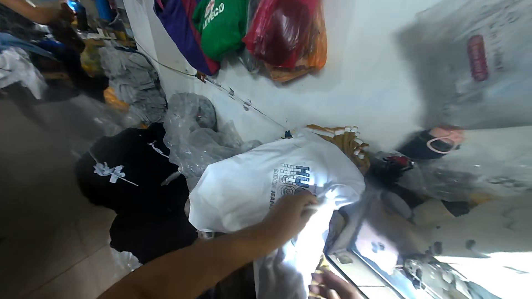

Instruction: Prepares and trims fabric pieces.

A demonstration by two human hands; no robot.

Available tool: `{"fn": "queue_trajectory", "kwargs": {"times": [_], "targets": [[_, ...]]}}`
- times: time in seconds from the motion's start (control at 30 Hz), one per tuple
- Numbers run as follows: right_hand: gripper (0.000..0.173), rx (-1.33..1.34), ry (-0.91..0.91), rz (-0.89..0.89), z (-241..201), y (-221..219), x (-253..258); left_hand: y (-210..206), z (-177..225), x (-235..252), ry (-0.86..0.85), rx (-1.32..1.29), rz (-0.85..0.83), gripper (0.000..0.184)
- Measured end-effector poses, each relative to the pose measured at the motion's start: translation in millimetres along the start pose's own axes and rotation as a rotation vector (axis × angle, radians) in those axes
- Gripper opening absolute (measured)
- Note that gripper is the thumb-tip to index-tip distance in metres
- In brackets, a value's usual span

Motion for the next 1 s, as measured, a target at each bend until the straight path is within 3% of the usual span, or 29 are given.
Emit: {"fn": "queue_trajectory", "kwargs": {"times": [0.1,0.17,0.23,0.4,0.53,0.6,0.63,0.77,0.87,0.93,1.0], "targets": [[0.059,0.074,-0.002,0.131,-1,12,10,-21,34,-75,-0.322,0.135,0.031,0.02],[0.033,0.008,0.0,0.158,4,11,16,-40,21,-106,-0.397,0.171,0.107,0.017],[0.022,-0.037,-0.038,0.159,10,6,18,-49,1,-121,-0.329,0.154,0.174,0.02],[0.019,-0.016,-0.054,0.192,23,3,10,-52,-17,-151,-0.155,0.073,0.15,0.019],[0.013,-0.194,-0.086,0.328,23,17,-2,-57,-29,-166,-0.065,0.167,-0.105,0.017],[0.012,-0.259,-0.098,0.346,27,22,-8,-56,-40,-165,-0.007,0.199,-0.281,0.018],[0.013,-0.279,-0.1,0.333,30,22,-8,-53,-42,-161,-0.017,0.184,-0.294,0.02],[0.021,-0.304,-0.089,0.295,44,9,6,-14,-26,-125,-0.075,0.182,-0.003,0.023],[0.023,-0.477,-0.007,0.25,50,0,30,9,-21,-90,-0.069,0.269,0.197,0.024],[0.023,-0.568,-0.044,0.219,59,-4,42,2,-29,-64,-0.102,0.309,0.189,0.023],[0.012,-0.508,-0.115,0.213,62,-7,47,-15,-42,-43,-0.056,0.323,0.069,0.026]]}}
Point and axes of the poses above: each hand's wrist, its own x-axis towards the middle knuckle, its own y-axis out of the back of the hand, z = x × y, the point moved 6 cm from there along x, towards the middle knuckle, and after that the axes turned 9 degrees about y, right-handed, at the moved point
